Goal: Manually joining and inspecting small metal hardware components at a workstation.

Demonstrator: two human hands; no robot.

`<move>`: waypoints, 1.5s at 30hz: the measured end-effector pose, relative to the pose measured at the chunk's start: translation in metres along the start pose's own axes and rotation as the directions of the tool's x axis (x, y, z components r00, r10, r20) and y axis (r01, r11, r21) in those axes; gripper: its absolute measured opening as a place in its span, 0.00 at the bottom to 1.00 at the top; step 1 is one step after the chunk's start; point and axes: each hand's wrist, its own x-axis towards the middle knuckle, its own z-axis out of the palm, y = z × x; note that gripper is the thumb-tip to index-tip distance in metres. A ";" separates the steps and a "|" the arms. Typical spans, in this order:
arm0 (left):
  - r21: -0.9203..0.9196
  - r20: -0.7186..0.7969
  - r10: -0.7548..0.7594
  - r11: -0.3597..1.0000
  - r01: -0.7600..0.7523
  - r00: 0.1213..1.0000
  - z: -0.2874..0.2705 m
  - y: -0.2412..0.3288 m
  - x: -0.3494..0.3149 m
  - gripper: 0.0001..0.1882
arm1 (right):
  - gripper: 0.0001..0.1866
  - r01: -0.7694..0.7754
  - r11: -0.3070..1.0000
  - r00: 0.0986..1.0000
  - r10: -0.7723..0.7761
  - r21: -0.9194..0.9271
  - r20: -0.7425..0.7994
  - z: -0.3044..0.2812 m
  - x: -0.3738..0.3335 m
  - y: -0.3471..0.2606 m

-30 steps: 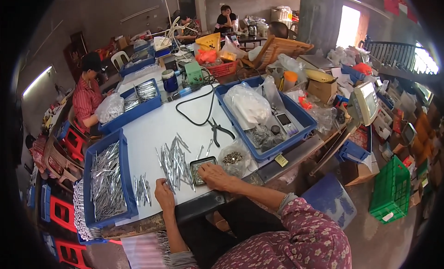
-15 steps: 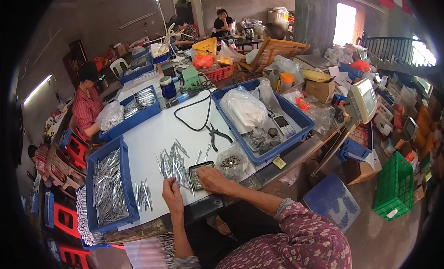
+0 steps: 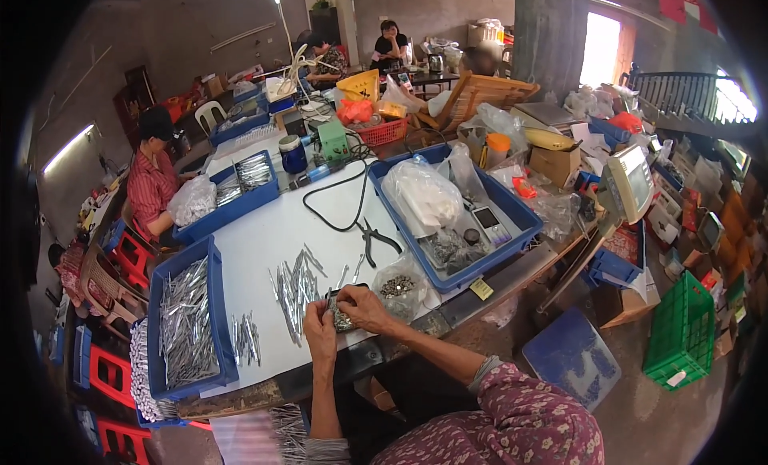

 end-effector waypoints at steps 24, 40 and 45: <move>-0.352 -0.044 -0.135 0.929 0.111 0.990 0.010 -0.015 0.006 0.08 | 0.09 0.038 0.997 0.999 -0.039 0.072 0.007 0.001 -0.014 -0.005; -0.202 0.050 -0.089 0.974 0.098 0.995 0.008 -0.016 0.004 0.06 | 0.07 0.201 0.961 0.978 -0.187 -0.188 0.088 0.001 -0.016 -0.001; -0.185 0.075 -0.058 0.980 0.071 0.996 0.008 -0.011 0.000 0.07 | 0.09 0.101 0.990 0.991 -0.091 -0.099 0.103 -0.003 -0.014 -0.002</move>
